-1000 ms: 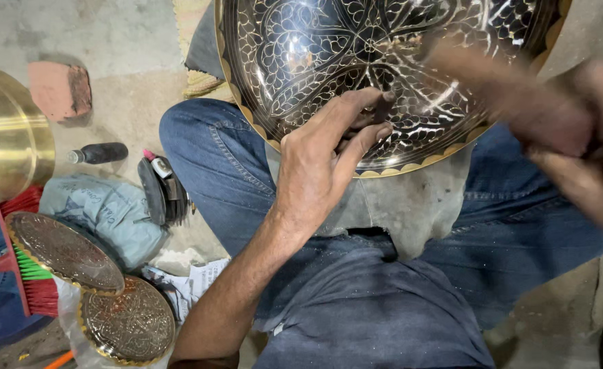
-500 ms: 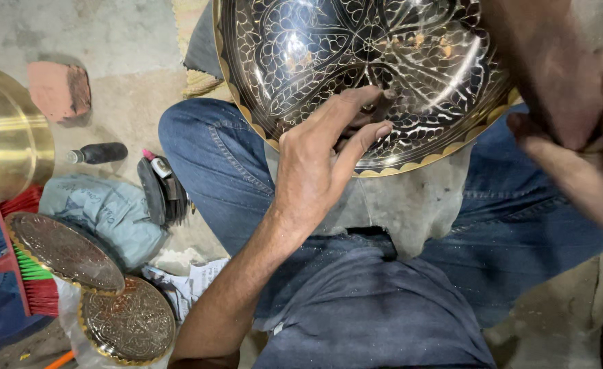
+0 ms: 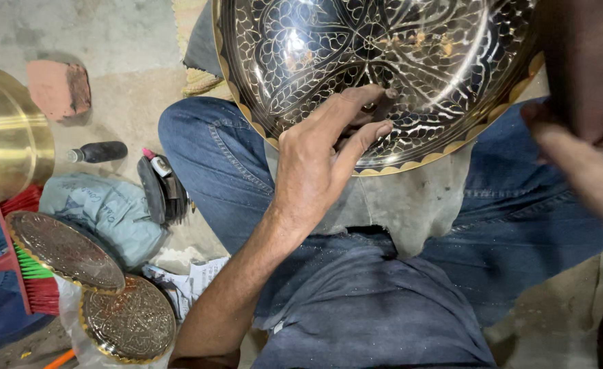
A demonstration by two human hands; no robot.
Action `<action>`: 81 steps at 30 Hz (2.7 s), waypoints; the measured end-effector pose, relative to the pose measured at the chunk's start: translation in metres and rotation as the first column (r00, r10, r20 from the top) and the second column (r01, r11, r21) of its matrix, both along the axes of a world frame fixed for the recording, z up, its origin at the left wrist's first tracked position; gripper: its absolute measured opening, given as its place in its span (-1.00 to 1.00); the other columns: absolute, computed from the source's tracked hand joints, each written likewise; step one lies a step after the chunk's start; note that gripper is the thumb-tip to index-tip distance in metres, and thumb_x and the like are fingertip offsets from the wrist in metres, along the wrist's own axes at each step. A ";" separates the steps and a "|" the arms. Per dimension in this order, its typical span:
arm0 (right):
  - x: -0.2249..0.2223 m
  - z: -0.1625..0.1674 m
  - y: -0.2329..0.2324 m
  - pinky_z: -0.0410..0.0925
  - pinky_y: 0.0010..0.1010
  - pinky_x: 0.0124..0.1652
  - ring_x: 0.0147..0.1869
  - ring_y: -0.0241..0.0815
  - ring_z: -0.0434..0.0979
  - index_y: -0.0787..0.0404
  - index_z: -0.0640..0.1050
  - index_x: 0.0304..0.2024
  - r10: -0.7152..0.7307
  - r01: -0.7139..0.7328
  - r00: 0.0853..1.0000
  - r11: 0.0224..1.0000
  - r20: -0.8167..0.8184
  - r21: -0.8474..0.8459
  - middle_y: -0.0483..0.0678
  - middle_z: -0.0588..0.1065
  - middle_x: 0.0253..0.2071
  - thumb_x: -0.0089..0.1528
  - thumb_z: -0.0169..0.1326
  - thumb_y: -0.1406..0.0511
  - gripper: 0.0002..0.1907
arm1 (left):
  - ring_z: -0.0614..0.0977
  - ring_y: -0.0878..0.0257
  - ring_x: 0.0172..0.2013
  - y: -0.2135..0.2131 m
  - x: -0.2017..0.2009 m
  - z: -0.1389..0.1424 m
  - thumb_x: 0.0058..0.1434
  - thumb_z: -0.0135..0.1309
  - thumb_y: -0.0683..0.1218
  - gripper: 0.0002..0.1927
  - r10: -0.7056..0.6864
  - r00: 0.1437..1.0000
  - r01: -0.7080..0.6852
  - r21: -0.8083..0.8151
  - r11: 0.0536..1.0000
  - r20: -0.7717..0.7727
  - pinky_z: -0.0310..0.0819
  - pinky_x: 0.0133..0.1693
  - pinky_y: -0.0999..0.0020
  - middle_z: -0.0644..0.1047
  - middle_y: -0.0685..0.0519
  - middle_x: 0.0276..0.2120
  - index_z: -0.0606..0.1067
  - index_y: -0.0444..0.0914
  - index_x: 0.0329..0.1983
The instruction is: The person is engraving a decorative pattern on a brass plate using a chisel and a wooden mallet. They hold the plate steady with one hand while striking the chisel with the mallet to create intricate designs.
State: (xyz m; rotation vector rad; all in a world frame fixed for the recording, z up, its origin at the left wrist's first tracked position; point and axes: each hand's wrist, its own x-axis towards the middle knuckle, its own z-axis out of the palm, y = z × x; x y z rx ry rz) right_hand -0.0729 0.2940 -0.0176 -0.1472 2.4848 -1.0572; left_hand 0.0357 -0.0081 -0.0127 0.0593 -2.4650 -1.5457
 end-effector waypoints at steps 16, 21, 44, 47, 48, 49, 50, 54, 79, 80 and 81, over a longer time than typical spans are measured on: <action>-0.001 -0.005 0.020 0.50 -0.34 -0.07 -0.09 -0.18 0.62 0.24 0.45 0.11 0.257 -0.257 0.966 0.932 0.032 0.256 0.02 0.53 -0.12 0.19 0.17 0.37 -0.57 | 0.77 0.26 -0.07 -0.001 0.001 0.004 0.41 0.24 -0.12 -0.63 0.001 1.000 -0.001 0.014 1.000 -0.022 0.72 -0.04 0.37 0.65 0.01 0.03 0.48 -0.20 0.24; 0.008 -0.009 0.039 0.51 -0.22 -0.15 -0.06 -0.03 0.59 0.38 0.39 0.09 0.319 -0.309 0.924 0.948 -0.209 0.078 0.19 0.49 -0.10 0.24 0.13 0.49 -0.62 | 0.77 0.25 -0.04 -0.001 0.000 0.002 0.40 0.23 -0.12 -0.63 -0.005 1.000 0.005 0.007 1.000 -0.004 0.73 -0.06 0.38 0.65 0.01 0.00 0.48 -0.21 0.24; 0.013 0.056 -0.030 0.54 -0.36 -0.15 -0.17 -0.18 0.64 0.25 0.33 0.03 0.474 -0.421 0.881 0.769 0.013 0.481 0.03 0.50 -0.22 0.23 0.15 0.38 -0.63 | 0.76 0.25 -0.01 -0.002 0.000 0.000 0.38 0.24 -0.11 -0.62 -0.033 0.999 0.032 -0.019 0.999 -0.019 0.72 0.01 0.36 0.65 0.01 0.05 0.49 -0.20 0.23; 0.012 0.058 -0.031 0.53 -0.34 -0.19 -0.17 -0.17 0.63 0.29 0.31 0.02 0.416 -0.372 0.906 0.868 -0.072 0.330 0.06 0.49 -0.27 0.24 0.13 0.42 -0.65 | 0.75 0.23 0.00 -0.003 0.001 0.001 0.38 0.24 -0.11 -0.62 -0.036 0.999 0.035 -0.043 0.998 -0.031 0.71 0.04 0.34 0.64 0.00 0.05 0.49 -0.20 0.24; 0.012 0.058 -0.030 0.53 -0.33 -0.19 -0.12 -0.16 0.62 0.34 0.29 0.03 0.311 -0.300 0.938 0.949 -0.153 0.094 0.09 0.47 -0.25 0.26 0.10 0.44 -0.65 | 0.74 0.23 0.00 -0.003 0.002 0.001 0.39 0.24 -0.11 -0.62 -0.033 0.998 0.030 -0.054 0.998 -0.051 0.71 0.06 0.33 0.63 -0.01 0.07 0.49 -0.19 0.25; 0.012 0.057 -0.030 0.52 -0.33 -0.20 -0.16 -0.16 0.64 0.30 0.32 0.04 0.402 -0.363 0.913 0.880 -0.074 0.306 0.07 0.49 -0.27 0.23 0.14 0.43 -0.62 | 0.74 0.22 0.00 -0.004 0.002 0.001 0.40 0.25 -0.11 -0.62 -0.032 0.997 0.027 -0.066 0.997 -0.073 0.71 0.08 0.33 0.62 -0.02 0.08 0.48 -0.19 0.25; 0.012 0.057 -0.029 0.52 -0.34 -0.20 -0.20 -0.16 0.65 0.27 0.35 0.05 0.466 -0.413 0.884 0.763 0.019 0.496 0.05 0.51 -0.28 0.20 0.19 0.42 -0.59 | 0.74 0.22 0.01 -0.004 0.001 0.001 0.40 0.24 -0.11 -0.62 -0.036 0.998 0.033 -0.059 0.998 -0.054 0.71 0.06 0.33 0.63 -0.01 0.08 0.48 -0.19 0.26; 0.015 0.058 -0.029 0.49 -0.37 -0.22 -0.15 -0.17 0.61 0.32 0.30 0.09 0.258 -0.259 0.960 0.966 -0.112 0.005 0.06 0.46 -0.19 0.21 0.12 0.41 -0.57 | 0.76 0.22 0.01 -0.004 0.001 0.000 0.39 0.23 -0.11 -0.62 -0.052 0.999 0.051 -0.015 0.999 -0.016 0.72 0.05 0.35 0.63 0.00 0.08 0.48 -0.19 0.25; 0.043 0.075 -0.060 0.51 -0.28 -0.30 -0.28 -0.11 0.67 0.36 0.47 -0.04 0.252 -0.152 0.953 0.877 -0.168 0.456 0.15 0.60 -0.32 0.15 0.32 0.41 -0.61 | 0.74 0.22 -0.01 -0.014 -0.001 0.005 0.40 0.20 -0.12 -0.70 -0.071 0.995 0.071 -0.001 0.997 -0.067 0.77 -0.04 0.38 0.62 -0.02 0.09 0.51 -0.19 0.18; 0.043 0.077 -0.063 0.51 -0.28 -0.31 -0.29 -0.10 0.68 0.34 0.47 -0.03 0.247 -0.148 0.957 0.863 -0.149 0.483 0.14 0.60 -0.33 0.15 0.32 0.39 -0.61 | 0.74 0.21 -0.01 -0.014 -0.002 0.003 0.41 0.20 -0.12 -0.69 -0.105 0.993 0.104 -0.020 0.994 -0.057 0.75 -0.01 0.36 0.62 -0.01 0.08 0.50 -0.20 0.19; 0.043 0.079 -0.066 0.51 -0.27 -0.32 -0.31 -0.10 0.68 0.33 0.48 -0.01 0.242 -0.145 0.962 0.849 -0.128 0.509 0.13 0.60 -0.34 0.16 0.33 0.38 -0.60 | 0.74 0.21 0.00 -0.015 -0.004 0.002 0.41 0.19 -0.13 -0.68 -0.138 0.989 0.136 -0.038 0.990 -0.045 0.74 0.01 0.34 0.63 -0.01 0.06 0.50 -0.21 0.20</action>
